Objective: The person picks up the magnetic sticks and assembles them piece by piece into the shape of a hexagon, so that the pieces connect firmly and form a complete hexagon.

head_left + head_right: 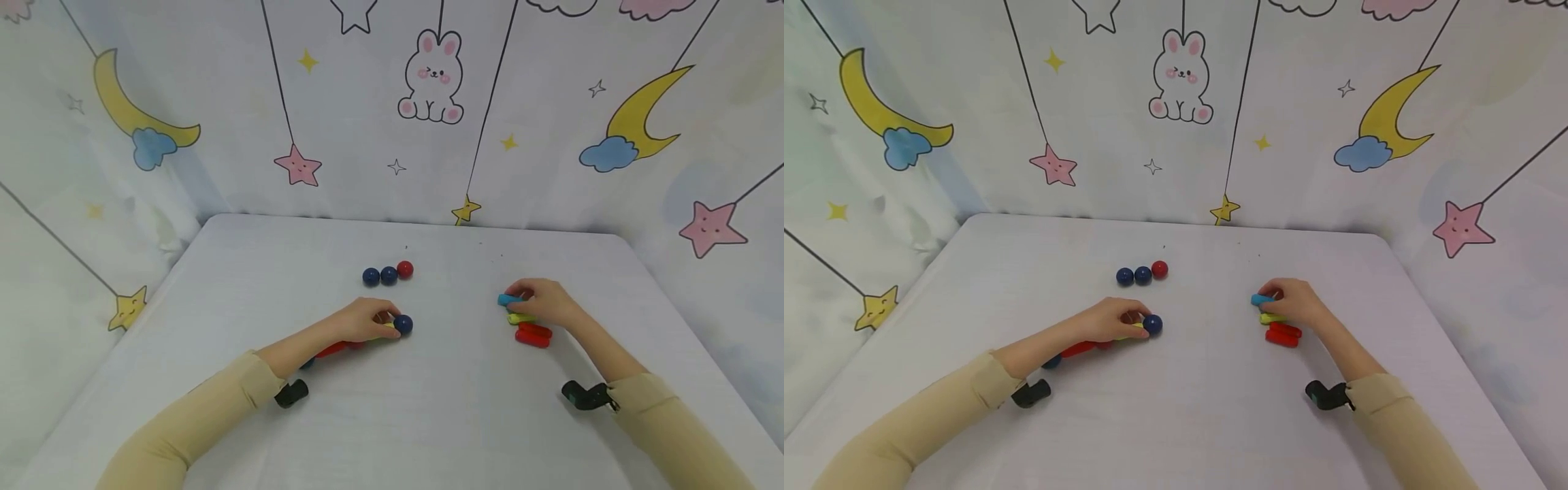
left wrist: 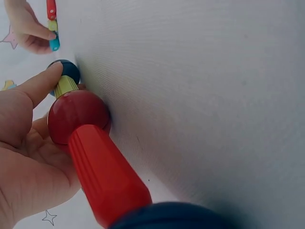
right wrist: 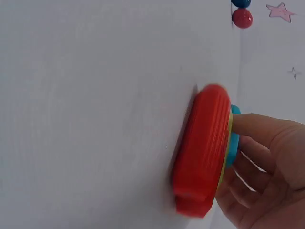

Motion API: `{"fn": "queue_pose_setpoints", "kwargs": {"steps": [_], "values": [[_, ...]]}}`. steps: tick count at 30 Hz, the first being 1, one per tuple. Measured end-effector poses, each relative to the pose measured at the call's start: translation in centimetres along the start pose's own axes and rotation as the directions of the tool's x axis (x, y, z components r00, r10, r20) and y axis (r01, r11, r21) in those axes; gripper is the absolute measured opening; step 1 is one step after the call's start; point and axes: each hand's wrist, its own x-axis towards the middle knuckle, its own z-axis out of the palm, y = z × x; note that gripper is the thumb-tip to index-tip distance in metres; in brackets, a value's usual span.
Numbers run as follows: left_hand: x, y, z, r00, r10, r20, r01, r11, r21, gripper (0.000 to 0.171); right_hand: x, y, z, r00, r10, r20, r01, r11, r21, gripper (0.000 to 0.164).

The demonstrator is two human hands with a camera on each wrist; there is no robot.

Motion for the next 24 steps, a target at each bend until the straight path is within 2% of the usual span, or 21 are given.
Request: {"fn": "queue_pose_setpoints", "kwargs": {"steps": [3, 6, 12, 17, 24], "values": [[-0.1, 0.0, -0.1, 1.0, -0.008, 0.001, 0.008, 1.0, -0.009, 0.036, 0.4, -1.6, 1.1, 0.998, -0.06, -0.016, 0.061, 0.998, 0.027, 0.023], [-0.2, 0.1, -0.2, 1.0, -0.009, 0.003, 0.009, 1.0, -0.015, 0.036, 0.8, -3.5, 2.4, 0.989, -0.145, 0.001, 0.144, 0.986, 0.085, 0.022], [-0.3, 0.1, -0.3, 1.0, 0.004, -0.001, -0.004, 1.0, -0.016, 0.036, 1.9, -6.7, 5.3, 0.951, -0.3, 0.076, 0.285, 0.944, 0.166, 0.024], [-0.3, 0.0, -0.1, 1.0, 0.017, -0.008, -0.017, 1.0, -0.025, 0.035, 2.6, -8.3, 6.7, 0.925, -0.357, 0.13, 0.331, 0.925, 0.19, 0.026], [-0.6, 0.3, -0.1, 1.0, 0.012, -0.014, -0.013, 0.999, -0.034, 0.035, 3.0, -10.0, 7.2, 0.908, -0.39, 0.155, 0.36, 0.914, 0.187, 0.025]]}}
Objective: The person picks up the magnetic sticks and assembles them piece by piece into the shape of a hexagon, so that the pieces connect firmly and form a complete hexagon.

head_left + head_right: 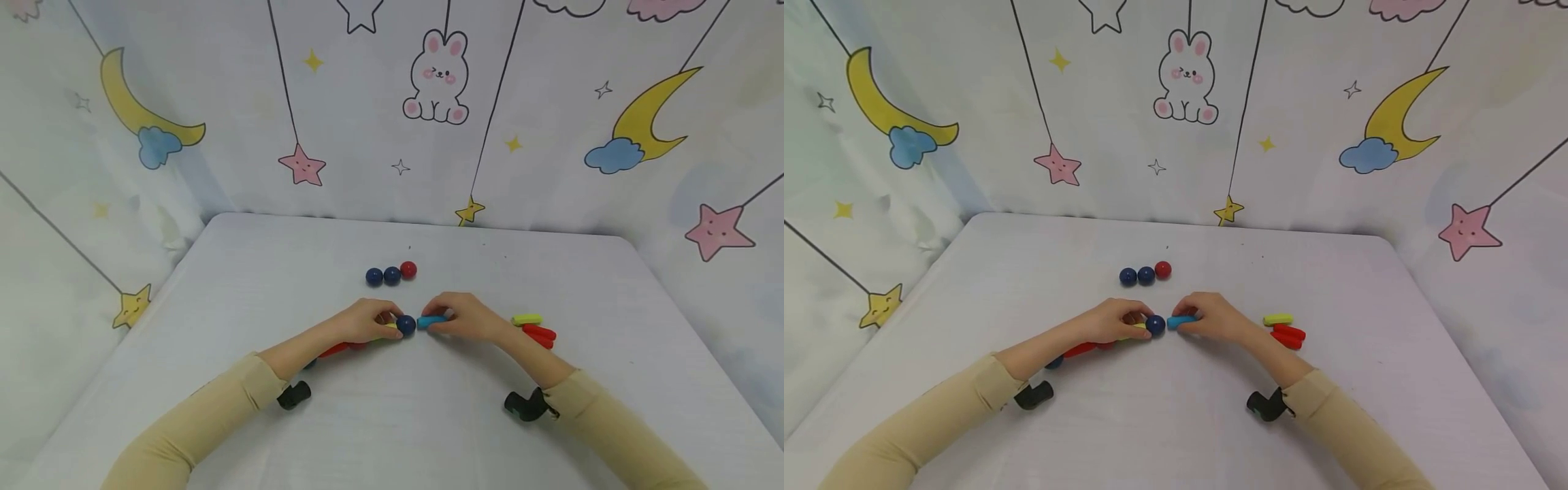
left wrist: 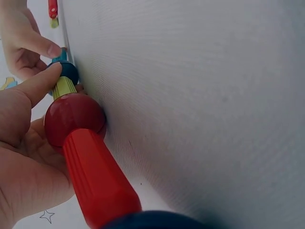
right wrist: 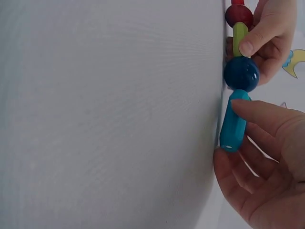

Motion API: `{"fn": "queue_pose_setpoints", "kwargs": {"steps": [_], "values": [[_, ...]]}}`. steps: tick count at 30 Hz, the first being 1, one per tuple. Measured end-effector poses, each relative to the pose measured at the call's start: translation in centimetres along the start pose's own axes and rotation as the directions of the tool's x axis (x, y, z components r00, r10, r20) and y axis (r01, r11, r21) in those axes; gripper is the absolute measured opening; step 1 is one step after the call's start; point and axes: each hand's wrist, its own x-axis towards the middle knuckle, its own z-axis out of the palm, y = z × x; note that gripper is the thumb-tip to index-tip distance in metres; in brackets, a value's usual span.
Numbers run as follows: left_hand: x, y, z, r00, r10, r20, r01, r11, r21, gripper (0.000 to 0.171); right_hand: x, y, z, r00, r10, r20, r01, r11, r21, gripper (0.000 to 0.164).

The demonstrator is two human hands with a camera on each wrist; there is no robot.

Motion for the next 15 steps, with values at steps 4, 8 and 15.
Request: {"fn": "queue_pose_setpoints", "kwargs": {"steps": [4, 8, 15], "values": [[-0.1, 0.0, 0.0, 1.0, -0.006, -0.006, 0.006, 1.0, 0.01, 0.035, 0.3, -0.4, 0.2, 1.0, -0.01, 0.005, 0.01, 1.0, 0.007, 0.024], [0.1, 0.1, 0.1, 0.999, 0.009, -0.035, -0.007, 0.999, 0.046, 0.039, 0.5, -0.4, 0.4, 1.0, -0.011, 0.002, 0.011, 1.0, 0.018, 0.024], [1.1, 1.3, 1.2, 0.99, 0.048, -0.132, -0.031, 0.992, 0.126, 0.038, 0.7, -0.2, 0.9, 1.0, -0.029, -0.008, 0.029, 0.997, 0.065, 0.024]]}}
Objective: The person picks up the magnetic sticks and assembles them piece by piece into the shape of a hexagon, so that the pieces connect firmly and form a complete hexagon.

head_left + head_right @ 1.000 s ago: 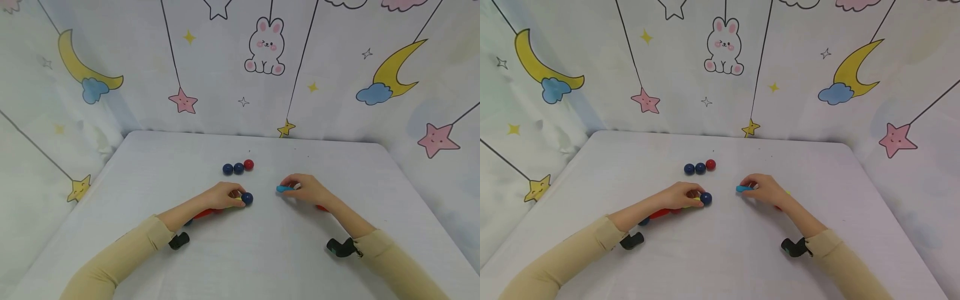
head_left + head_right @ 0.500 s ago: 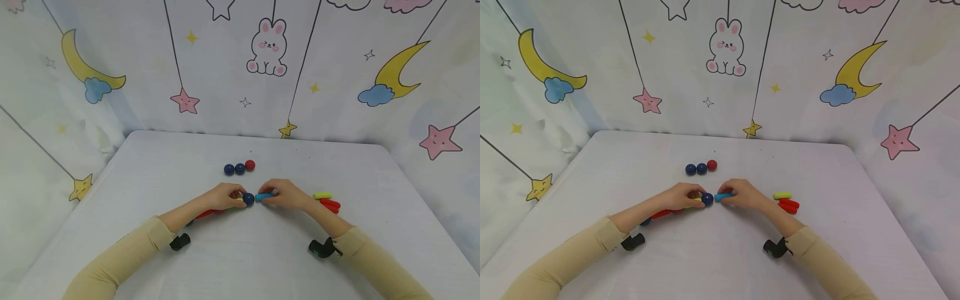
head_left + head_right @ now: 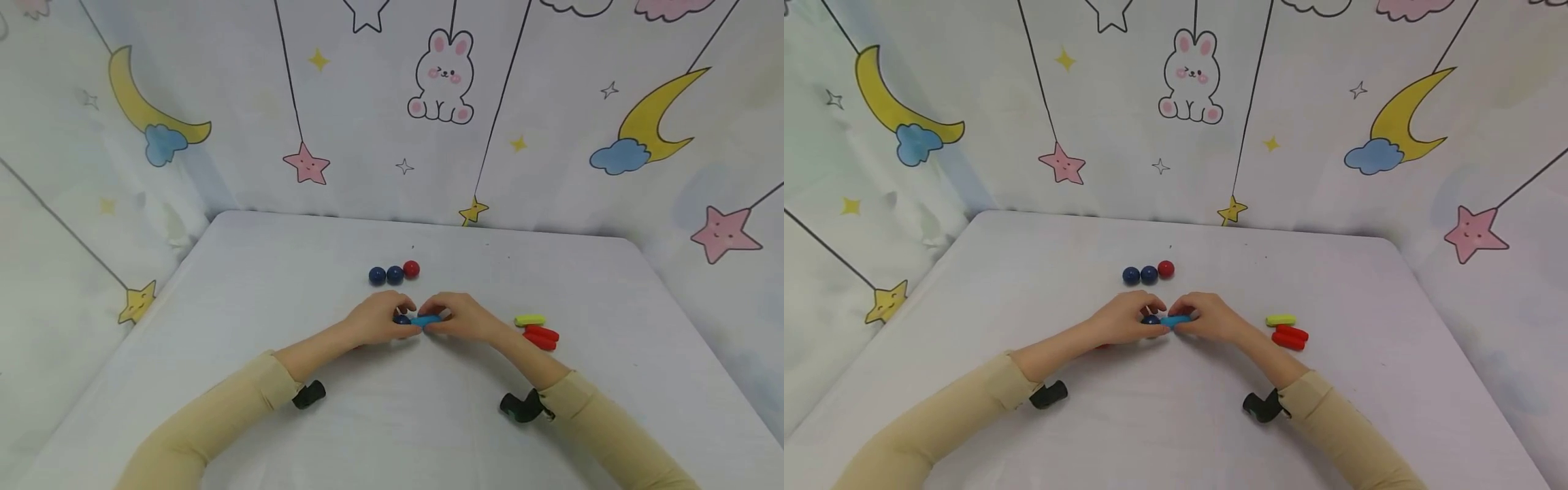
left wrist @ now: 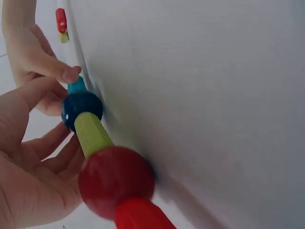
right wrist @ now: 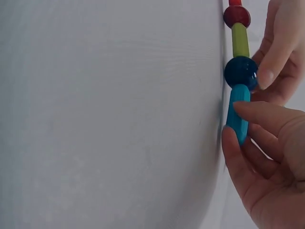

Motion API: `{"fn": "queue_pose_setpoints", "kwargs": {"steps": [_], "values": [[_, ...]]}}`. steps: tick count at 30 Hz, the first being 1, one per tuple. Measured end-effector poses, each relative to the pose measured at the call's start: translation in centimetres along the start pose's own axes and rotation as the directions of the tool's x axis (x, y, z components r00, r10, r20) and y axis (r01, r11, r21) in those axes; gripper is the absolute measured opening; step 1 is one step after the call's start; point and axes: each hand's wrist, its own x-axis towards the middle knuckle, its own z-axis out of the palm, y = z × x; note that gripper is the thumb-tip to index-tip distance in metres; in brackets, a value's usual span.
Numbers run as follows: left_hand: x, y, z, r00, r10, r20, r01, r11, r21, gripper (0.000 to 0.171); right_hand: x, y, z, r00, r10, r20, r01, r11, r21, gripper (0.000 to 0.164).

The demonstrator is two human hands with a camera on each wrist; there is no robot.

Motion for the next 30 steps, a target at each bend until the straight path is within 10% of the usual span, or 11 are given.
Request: {"fn": "queue_pose_setpoints", "kwargs": {"steps": [10, 19, 30], "values": [[0.3, 0.2, 0.9, 0.999, -0.018, -0.046, 0.022, 0.997, 0.078, 0.018, 0.4, 0.1, -0.6, 0.994, 0.093, -0.06, -0.094, 0.996, -0.001, 0.021], [0.1, -0.3, 0.7, 0.999, -0.037, -0.038, 0.039, 0.998, 0.054, 0.02, 4.2, 1.6, -1.7, 0.934, 0.237, -0.267, -0.247, 0.969, -0.004, 0.037], [0.3, -0.5, 0.5, 0.998, -0.051, -0.022, 0.053, 0.997, 0.059, 0.02, 7.7, 1.1, -1.3, 0.952, 0.198, -0.234, -0.226, 0.969, -0.102, 0.052]]}}
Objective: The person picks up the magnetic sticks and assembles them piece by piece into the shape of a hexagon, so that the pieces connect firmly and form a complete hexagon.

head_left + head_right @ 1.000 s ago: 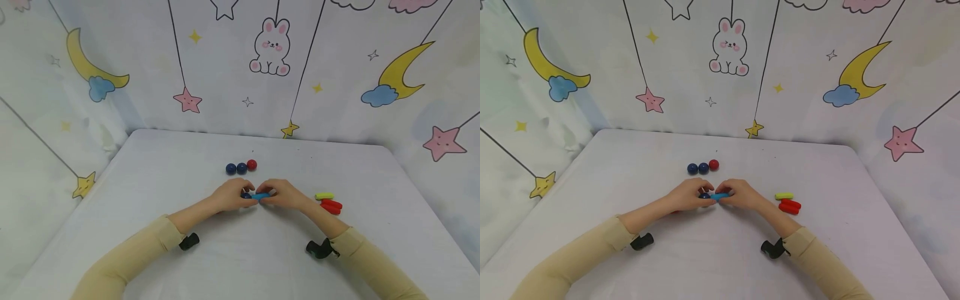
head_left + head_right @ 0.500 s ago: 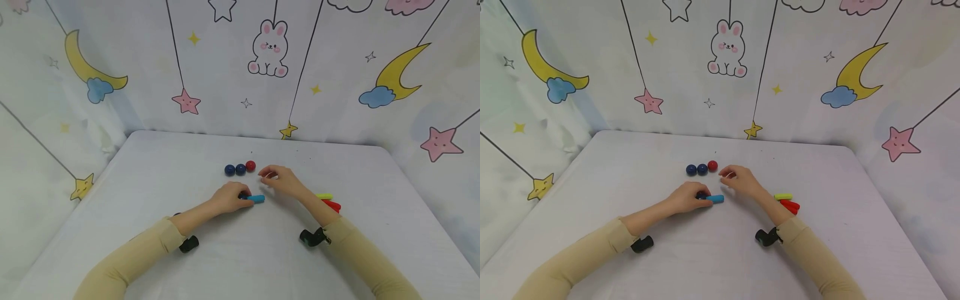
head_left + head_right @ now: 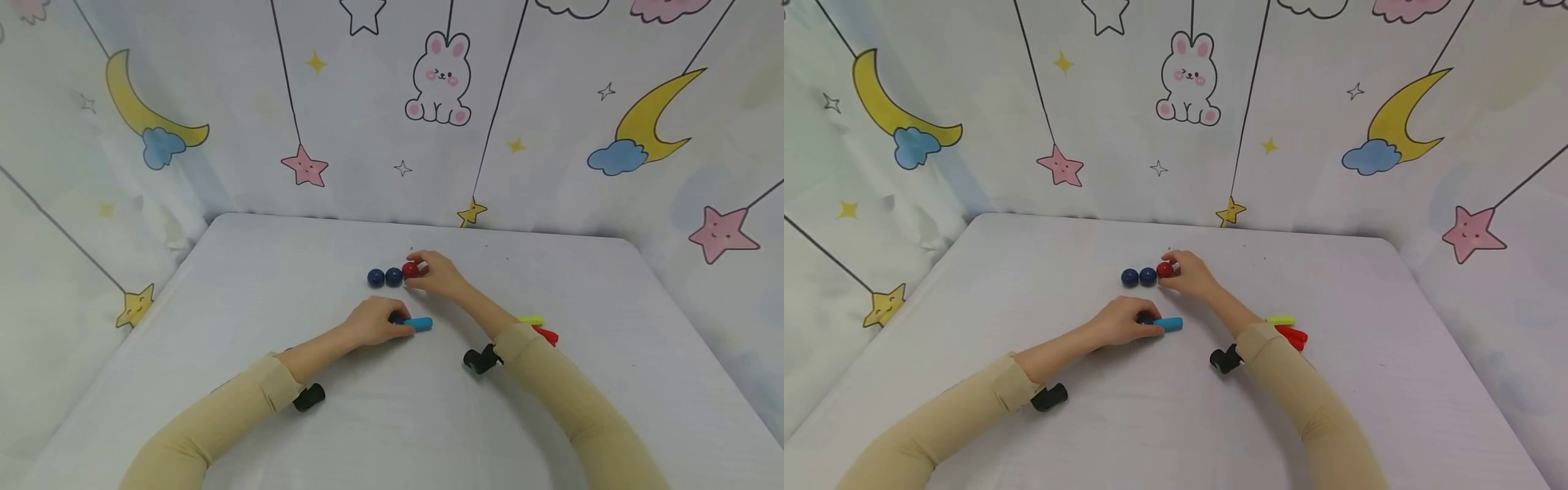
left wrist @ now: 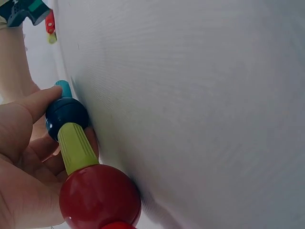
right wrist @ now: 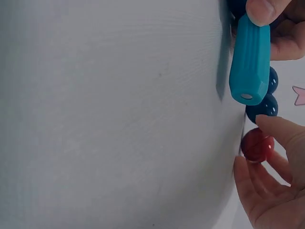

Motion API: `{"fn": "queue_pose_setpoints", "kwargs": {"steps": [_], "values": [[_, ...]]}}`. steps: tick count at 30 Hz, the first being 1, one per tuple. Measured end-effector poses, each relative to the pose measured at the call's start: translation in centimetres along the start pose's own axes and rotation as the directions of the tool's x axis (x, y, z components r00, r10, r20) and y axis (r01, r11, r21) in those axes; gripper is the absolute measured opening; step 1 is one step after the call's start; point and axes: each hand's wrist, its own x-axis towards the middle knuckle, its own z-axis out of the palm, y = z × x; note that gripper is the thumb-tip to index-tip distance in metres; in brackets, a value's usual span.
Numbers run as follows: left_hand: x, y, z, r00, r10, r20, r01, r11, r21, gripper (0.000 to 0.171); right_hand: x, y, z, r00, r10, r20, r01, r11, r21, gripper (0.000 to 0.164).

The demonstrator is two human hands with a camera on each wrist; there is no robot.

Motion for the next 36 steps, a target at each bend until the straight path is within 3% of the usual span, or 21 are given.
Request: {"fn": "queue_pose_setpoints", "kwargs": {"steps": [14, 21, 28, 36], "values": [[-0.2, 0.4, -0.2, 1.0, 0.01, -0.016, -0.01, 1.0, 0.007, 0.02, -0.4, 0.5, 0.1, 0.999, 0.037, -0.02, -0.037, 0.999, -0.034, 0.038], [-0.3, 0.2, -0.2, 1.0, 0.02, -0.008, -0.02, 0.999, -0.028, 0.02, -3.7, 1.3, -1.3, 0.996, 0.069, 0.053, -0.07, 0.997, 0.028, 0.041], [-0.5, -0.3, -0.3, 1.0, 0.008, -0.009, -0.008, 0.997, -0.071, 0.019, -7.4, 1.8, -2.2, 0.989, 0.047, 0.142, -0.058, 0.996, 0.073, 0.039], [-0.7, -0.4, -0.2, 1.0, 0.025, -0.018, -0.027, 0.996, -0.087, 0.019, -9.2, 2.1, -1.7, 0.983, 0.007, 0.182, -0.028, 0.993, 0.116, 0.039]]}}
